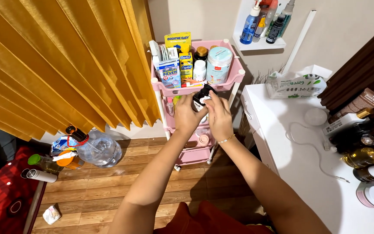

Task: The person organizes cosmetic items on a pink rolling cart. They pick up bottles and jars from a nearby white table, open and close lids, and place them into the cart's shelves. A white cable is also coiled and placed on the cart.

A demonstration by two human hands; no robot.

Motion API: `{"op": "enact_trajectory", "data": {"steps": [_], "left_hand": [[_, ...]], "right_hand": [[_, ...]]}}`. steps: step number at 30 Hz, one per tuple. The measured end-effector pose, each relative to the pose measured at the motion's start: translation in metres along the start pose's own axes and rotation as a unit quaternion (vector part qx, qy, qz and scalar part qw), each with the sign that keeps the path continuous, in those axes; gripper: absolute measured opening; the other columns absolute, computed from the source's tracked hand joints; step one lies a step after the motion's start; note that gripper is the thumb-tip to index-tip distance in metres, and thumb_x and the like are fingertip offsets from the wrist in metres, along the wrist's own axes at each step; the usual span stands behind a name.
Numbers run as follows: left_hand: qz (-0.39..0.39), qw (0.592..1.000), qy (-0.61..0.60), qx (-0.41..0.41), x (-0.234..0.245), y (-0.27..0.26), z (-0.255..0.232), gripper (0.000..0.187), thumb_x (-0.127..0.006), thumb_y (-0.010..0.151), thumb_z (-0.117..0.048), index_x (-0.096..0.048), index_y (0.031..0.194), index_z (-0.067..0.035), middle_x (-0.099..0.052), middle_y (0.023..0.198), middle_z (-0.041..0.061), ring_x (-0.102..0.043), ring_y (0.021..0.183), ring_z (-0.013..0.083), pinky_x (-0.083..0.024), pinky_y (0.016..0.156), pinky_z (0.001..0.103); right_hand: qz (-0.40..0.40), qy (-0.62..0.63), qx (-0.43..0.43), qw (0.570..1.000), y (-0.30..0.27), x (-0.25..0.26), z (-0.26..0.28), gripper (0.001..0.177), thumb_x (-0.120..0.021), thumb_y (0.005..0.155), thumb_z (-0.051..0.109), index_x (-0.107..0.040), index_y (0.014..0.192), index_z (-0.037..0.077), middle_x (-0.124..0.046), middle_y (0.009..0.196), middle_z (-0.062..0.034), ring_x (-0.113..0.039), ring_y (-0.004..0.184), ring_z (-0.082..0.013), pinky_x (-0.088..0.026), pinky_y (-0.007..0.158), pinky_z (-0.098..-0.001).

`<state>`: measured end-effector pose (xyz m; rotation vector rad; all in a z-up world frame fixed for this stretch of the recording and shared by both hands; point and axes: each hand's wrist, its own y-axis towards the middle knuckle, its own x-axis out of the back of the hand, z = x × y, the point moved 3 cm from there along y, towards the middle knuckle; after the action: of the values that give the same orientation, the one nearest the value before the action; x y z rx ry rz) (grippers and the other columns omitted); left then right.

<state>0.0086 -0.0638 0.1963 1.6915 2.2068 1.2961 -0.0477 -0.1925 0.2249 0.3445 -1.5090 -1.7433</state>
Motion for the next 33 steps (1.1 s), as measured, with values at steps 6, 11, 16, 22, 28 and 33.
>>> {"op": "enact_trajectory", "data": {"steps": [6,11,16,22,28,33], "left_hand": [[0.009,0.999,-0.028,0.013,0.002,0.004,0.013,0.06,-0.09,0.065,-0.034,-0.07,0.119,-0.014,-0.066,0.093,0.011,-0.068,0.092,0.0363,-0.056,0.083,0.046],[0.032,0.998,-0.054,-0.004,0.008,0.006,0.009,0.06,-0.09,0.064,-0.031,-0.07,0.119,-0.014,-0.066,0.093,0.011,-0.069,0.092,0.0357,-0.056,0.083,0.045],[0.056,0.994,-0.083,-0.04,0.016,0.007,0.016,0.059,-0.09,0.065,-0.029,-0.07,0.118,-0.014,-0.066,0.092,0.011,-0.068,0.092,0.0353,-0.055,0.084,0.043],[0.125,0.983,-0.06,-0.122,0.03,0.006,0.008,0.061,-0.092,0.06,-0.029,-0.071,0.114,-0.009,-0.067,0.091,0.014,-0.067,0.091,0.0367,-0.053,0.087,0.046],[0.152,0.983,-0.012,-0.099,0.019,0.001,0.015,0.064,-0.094,0.058,-0.035,-0.071,0.112,-0.01,-0.065,0.091,0.011,-0.066,0.091,0.0349,-0.055,0.084,0.043],[0.183,0.981,0.042,-0.056,0.024,0.004,-0.001,0.064,-0.092,0.059,-0.037,-0.072,0.114,-0.009,-0.066,0.093,0.01,-0.066,0.093,0.036,-0.056,0.084,0.045]], "right_hand": [[-0.006,0.016,-0.036,0.999,-0.004,-0.004,-0.015,0.041,-0.059,0.103,0.003,-0.054,0.142,-0.005,-0.075,0.096,-0.009,-0.064,0.095,-0.0284,-0.054,0.092,-0.0401],[0.027,0.041,-0.114,0.992,0.006,-0.007,-0.024,0.055,-0.062,0.098,-0.005,-0.045,0.15,-0.003,-0.075,0.097,-0.0155,-0.067,0.095,-0.0333,-0.054,0.091,-0.0468],[0.12,0.18,-0.273,0.938,0.006,-0.015,-0.063,0.078,-0.059,0.091,-0.016,-0.031,0.16,0.007,-0.073,0.107,-0.0236,-0.07,0.105,-0.038,-0.052,0.1,-0.0467],[0.236,0.376,-0.214,0.87,0.054,-0.01,-0.067,0.072,-0.064,0.09,-0.013,-0.041,0.155,0.006,-0.077,0.094,-0.0119,-0.07,0.094,-0.0167,-0.052,0.099,-0.0329],[0.479,0.283,-0.215,0.802,0.086,-0.01,-0.069,0.059,-0.068,0.088,-0.005,-0.058,0.145,0.009,-0.079,0.094,-0.007,-0.065,0.091,-0.0131,-0.048,0.095,-0.0294],[0.581,0.062,-0.131,0.801,0.099,-0.031,-0.068,0.046,-0.07,0.088,0.006,-0.07,0.131,0.023,-0.081,0.088,0.0065,-0.073,0.093,-0.0179,-0.05,0.093,-0.0341]]}}
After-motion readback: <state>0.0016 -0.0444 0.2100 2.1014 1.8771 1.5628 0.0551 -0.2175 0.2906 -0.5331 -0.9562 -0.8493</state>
